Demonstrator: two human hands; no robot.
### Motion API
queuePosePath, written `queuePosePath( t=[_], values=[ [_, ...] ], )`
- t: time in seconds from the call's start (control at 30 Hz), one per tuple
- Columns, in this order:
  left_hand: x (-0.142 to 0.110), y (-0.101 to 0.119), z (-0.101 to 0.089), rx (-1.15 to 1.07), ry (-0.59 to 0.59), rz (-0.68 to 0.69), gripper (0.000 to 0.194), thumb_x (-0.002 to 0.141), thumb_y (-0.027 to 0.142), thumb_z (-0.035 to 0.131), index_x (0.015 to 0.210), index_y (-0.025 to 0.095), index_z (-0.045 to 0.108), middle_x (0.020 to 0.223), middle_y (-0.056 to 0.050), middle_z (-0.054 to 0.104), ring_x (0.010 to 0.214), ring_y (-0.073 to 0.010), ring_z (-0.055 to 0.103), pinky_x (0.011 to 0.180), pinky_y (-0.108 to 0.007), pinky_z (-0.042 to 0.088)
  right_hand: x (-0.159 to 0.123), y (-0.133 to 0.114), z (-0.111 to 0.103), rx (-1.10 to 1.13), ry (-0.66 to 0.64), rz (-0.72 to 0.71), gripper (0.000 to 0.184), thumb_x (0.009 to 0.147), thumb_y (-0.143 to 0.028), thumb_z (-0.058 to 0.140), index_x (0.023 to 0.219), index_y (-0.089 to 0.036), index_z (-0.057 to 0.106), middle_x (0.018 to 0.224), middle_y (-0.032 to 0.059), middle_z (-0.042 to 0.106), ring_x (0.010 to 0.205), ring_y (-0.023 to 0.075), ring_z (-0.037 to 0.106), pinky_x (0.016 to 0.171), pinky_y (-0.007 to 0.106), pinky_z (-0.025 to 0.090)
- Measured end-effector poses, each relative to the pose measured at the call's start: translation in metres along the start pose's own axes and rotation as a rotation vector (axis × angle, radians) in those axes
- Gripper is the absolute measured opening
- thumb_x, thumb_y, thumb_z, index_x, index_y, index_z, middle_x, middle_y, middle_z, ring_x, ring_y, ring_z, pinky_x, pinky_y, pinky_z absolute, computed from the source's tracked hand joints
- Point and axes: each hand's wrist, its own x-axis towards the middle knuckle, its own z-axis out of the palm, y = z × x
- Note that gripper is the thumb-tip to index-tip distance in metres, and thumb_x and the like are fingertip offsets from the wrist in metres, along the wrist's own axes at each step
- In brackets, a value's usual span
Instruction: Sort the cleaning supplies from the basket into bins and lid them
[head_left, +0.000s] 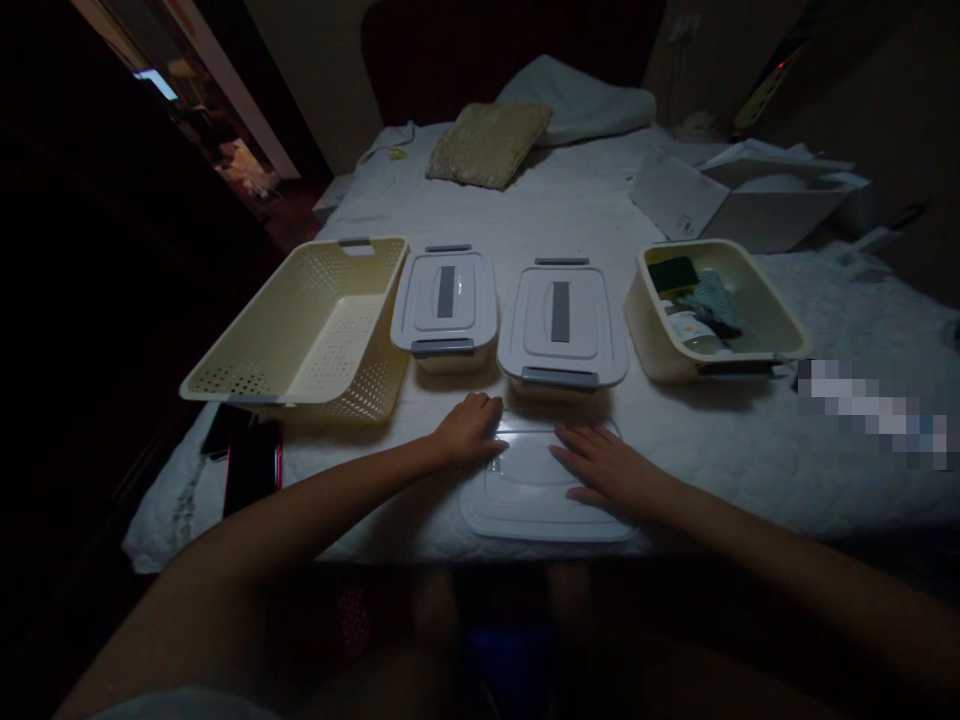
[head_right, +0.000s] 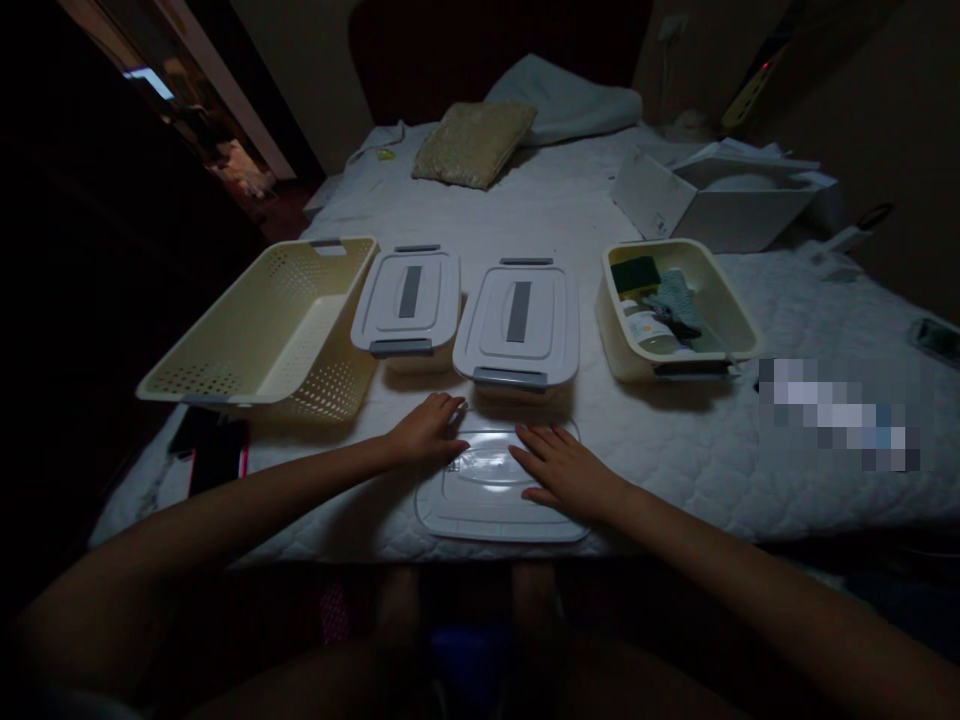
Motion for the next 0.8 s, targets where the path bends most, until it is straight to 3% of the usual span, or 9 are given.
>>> queuePosePath(
  t=[0.2, 0.27, 0.43, 0.53, 0.67, 0.8],
  values=[
    [0.018, 0.006, -0.001, -0.119, -0.097, -0.196, 0.052, 0.072, 0.052, 0.069, 0.104, 0.013, 0.064, 0.100, -0.012, 0.064, 0.094, -0.0277, 0.061, 0.080, -0.034, 0.047, -0.003, 0.001, -0.011, 0.182, 0.018, 0.049, 0.052, 0.088, -0.037, 0.062, 0.132, -0.011, 0.054, 0.142, 0.0213, 0.048, 0.130, 0.0358, 0.047, 0.105, 0.054, 0.041],
    [0.018, 0.009, 0.000, -0.142, -0.109, -0.210, 0.050, 0.072, 0.053, 0.068, 0.102, 0.013, 0.065, 0.100, -0.011, 0.064, 0.092, -0.0268, 0.061, 0.078, -0.033, 0.047, -0.001, 0.004, -0.018, 0.367, 0.101, 0.190, 0.046, 0.090, -0.040, 0.057, 0.126, -0.012, 0.056, 0.132, 0.0206, 0.056, 0.120, 0.0319, 0.055, 0.100, 0.050, 0.046],
    [0.017, 0.011, 0.003, -0.266, -0.050, -0.243, 0.046, 0.068, 0.047, 0.071, 0.099, 0.013, 0.063, 0.104, -0.011, 0.062, 0.092, -0.0250, 0.060, 0.080, -0.033, 0.048, 0.015, 0.033, -0.037, 0.948, 0.435, 0.745, 0.046, 0.085, -0.063, 0.047, 0.099, -0.020, 0.054, 0.102, 0.0127, 0.064, 0.093, 0.0263, 0.064, 0.084, 0.047, 0.054],
    [0.021, 0.007, 0.005, -0.364, 0.010, -0.255, 0.047, 0.065, 0.041, 0.073, 0.099, 0.012, 0.062, 0.104, -0.012, 0.062, 0.094, -0.0260, 0.060, 0.084, -0.037, 0.049, 0.029, 0.049, -0.051, 1.080, 0.587, 0.848, 0.058, 0.070, -0.073, 0.059, 0.097, -0.022, 0.051, 0.106, 0.0108, 0.061, 0.101, 0.0285, 0.061, 0.085, 0.047, 0.054],
    [0.028, 0.006, -0.001, -0.679, 0.124, -0.340, 0.066, 0.060, 0.034, 0.076, 0.116, 0.008, 0.054, 0.116, -0.018, 0.060, 0.105, -0.0297, 0.059, 0.092, -0.043, 0.048, 0.050, 0.056, -0.070, 1.237, 0.584, 0.928, 0.054, 0.075, -0.072, 0.055, 0.101, -0.024, 0.052, 0.108, 0.0099, 0.060, 0.110, 0.0289, 0.057, 0.089, 0.044, 0.052],
    [0.031, 0.018, -0.022, -1.139, 0.257, -0.231, 0.051, 0.074, 0.032, 0.062, 0.120, 0.012, 0.052, 0.126, -0.015, 0.059, 0.120, -0.0270, 0.054, 0.105, -0.042, 0.040, 0.069, 0.061, -0.073, 1.393, 0.601, 0.939, 0.041, 0.084, -0.058, 0.053, 0.111, -0.027, 0.049, 0.125, 0.0077, 0.060, 0.122, 0.0260, 0.054, 0.096, 0.045, 0.050]
  ],
)
